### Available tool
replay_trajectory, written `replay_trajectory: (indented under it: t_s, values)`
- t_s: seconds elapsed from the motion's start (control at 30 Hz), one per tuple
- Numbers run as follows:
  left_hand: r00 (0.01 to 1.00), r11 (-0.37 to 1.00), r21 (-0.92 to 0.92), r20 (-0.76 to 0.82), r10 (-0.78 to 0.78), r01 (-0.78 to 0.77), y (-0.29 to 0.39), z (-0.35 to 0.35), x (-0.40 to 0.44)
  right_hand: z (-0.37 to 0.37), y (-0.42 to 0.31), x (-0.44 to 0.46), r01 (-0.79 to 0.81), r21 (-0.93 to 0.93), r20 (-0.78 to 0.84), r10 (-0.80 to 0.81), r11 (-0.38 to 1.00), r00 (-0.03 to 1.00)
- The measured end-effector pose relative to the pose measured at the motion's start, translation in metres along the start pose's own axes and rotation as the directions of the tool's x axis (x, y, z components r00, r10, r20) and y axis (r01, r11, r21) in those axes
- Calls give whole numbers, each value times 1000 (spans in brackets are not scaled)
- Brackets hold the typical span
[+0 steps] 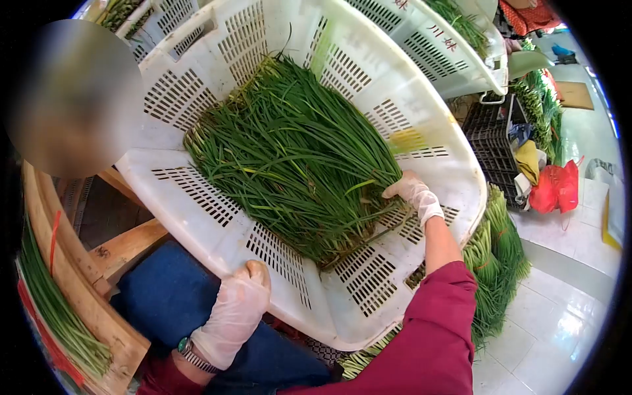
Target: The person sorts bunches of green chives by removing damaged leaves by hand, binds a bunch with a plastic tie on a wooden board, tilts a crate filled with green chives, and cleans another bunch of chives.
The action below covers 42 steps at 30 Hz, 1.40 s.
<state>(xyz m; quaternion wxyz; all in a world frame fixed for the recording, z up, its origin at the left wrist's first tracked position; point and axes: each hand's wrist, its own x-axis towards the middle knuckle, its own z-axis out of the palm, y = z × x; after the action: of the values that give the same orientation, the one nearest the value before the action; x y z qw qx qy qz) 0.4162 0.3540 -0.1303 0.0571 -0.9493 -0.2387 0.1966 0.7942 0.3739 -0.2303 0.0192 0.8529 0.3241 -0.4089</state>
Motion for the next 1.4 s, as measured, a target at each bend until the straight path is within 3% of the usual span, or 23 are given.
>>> replay_trajectory:
  t_s: [0.03,0.17,0.23,0.27,0.33,0.37,0.57,0.63,0.73,0.83,0.87,0.93,1.0,1.03,1.07,1.1,1.13,1.2,1.23,1.27,1.33,1.37,1.4]
  values:
    - [1000,1000,-16,-2,-7,7,2,3,-1,-4,6,2,-11,229,143,-22,973,989]
    - [999,940,-342,-47,-23,5,-4,6,-8,-14,-24,-66,-133,602,344,-105,787,933]
    - [997,863,-505,-69,-37,-3,-7,5,-13,-6,-28,-101,-173,663,369,-117,728,922]
    - [995,792,-611,-80,-52,-8,-9,-1,-20,13,-20,-134,-81,814,271,-254,575,928]
    - [996,606,-794,-83,-36,-45,-9,-4,-28,19,-22,-191,-86,765,274,-202,638,940]
    - [999,501,-864,-38,28,-47,-8,-4,-31,27,-16,-213,-7,819,216,-298,574,930]
    - [998,206,-978,-28,51,-38,6,-56,-77,22,-15,-338,149,937,-24,-366,317,930]
    - [988,97,-983,-152,25,-153,7,-82,-101,10,-29,-376,275,921,-138,-431,276,892]
    - [988,-103,-984,-149,31,-145,-5,-122,-141,-4,-54,-418,437,881,-282,-540,183,793]
    - [974,-148,-972,-159,-160,-182,-22,-149,-198,-13,-107,-472,529,843,-348,-656,93,670]
    - [934,-177,-941,-236,-267,-288,-29,-147,-219,-14,-122,-484,559,825,-343,-711,84,614]
    - [885,-308,-903,-141,-443,-298,-44,-167,-276,-7,-157,-506,579,809,-237,-847,99,476]
    - [704,-307,-841,-117,-700,-445,-45,-173,-325,16,-197,-531,641,750,-120,-920,162,373]
    - [630,-153,-859,-227,-743,-489,-58,-157,-351,35,-216,-547,550,832,-84,-963,74,256]
    - [527,7,-833,-356,-772,-553,-52,-155,-379,79,-240,-546,414,895,-218,-972,-164,85]
    - [429,-37,-814,-266,-863,-580,-67,-113,-416,102,-258,-558,374,926,-53,-999,-47,5]
    - [320,-68,-785,-169,-932,-616,-81,-70,-454,132,-272,-574,140,989,-24,-993,-41,-119]
    - [310,35,-925,-162,-937,-379,-46,-80,-520,200,-292,-602,213,971,-91,-991,-110,-99]
    - [305,82,-965,-158,-939,-248,-29,-85,-554,226,-291,-614,-34,999,24,-984,30,-175]
    - [348,-30,-973,-53,-936,-228,-26,-67,-584,271,-296,-611,254,956,-101,-979,-144,-176]
    - [282,-227,-925,140,-949,-305,-15,-18,-636,374,-302,-612,692,589,-287,-909,-417,-303]
    - [253,-326,-850,237,-938,-414,-2,8,-662,360,-288,-626,468,871,-114,-988,-149,-103]
    - [190,-369,-798,316,-930,-476,12,31,-683,335,-270,-637,146,975,166,-986,168,24]
